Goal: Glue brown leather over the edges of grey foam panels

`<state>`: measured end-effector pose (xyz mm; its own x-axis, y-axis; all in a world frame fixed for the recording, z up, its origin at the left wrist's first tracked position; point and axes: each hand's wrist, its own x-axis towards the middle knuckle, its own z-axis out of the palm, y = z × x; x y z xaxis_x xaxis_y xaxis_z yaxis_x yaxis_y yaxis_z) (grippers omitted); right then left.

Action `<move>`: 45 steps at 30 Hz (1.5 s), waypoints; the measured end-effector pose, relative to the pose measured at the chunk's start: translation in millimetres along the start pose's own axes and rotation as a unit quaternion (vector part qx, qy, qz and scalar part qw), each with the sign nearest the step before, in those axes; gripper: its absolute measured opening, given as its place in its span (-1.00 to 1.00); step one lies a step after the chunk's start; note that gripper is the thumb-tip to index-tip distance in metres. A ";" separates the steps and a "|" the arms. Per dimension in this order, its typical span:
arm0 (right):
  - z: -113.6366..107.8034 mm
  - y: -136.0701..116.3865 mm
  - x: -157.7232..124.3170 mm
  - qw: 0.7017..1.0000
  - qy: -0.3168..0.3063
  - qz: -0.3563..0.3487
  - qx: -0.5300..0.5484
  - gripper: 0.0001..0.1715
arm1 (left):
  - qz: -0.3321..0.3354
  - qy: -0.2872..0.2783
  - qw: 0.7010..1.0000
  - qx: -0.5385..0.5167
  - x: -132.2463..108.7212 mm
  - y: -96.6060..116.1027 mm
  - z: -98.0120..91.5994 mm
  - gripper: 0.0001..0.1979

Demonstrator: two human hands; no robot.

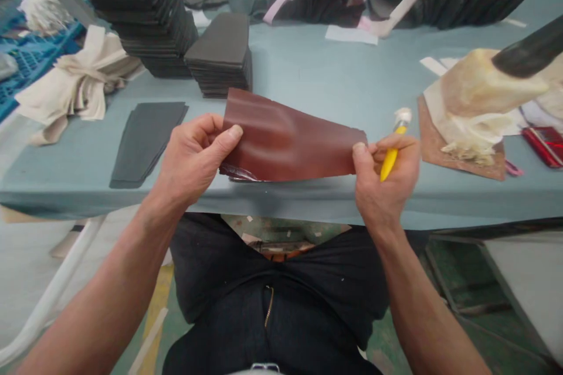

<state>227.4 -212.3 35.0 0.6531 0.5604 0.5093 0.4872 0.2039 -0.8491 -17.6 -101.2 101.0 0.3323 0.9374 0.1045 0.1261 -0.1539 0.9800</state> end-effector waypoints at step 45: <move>11.7 72.0 14.5 0.983 -0.060 -0.126 -0.121 -0.70 | -0.060 -0.174 0.967 0.175 39.6 -69.2 -35.8 -0.64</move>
<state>265.2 -180.1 -20.4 0.4279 0.6107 0.6663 0.7579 0.1592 -0.6327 -46.5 -42.3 43.3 0.5833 0.8019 -0.1291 0.4708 -0.2042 0.8583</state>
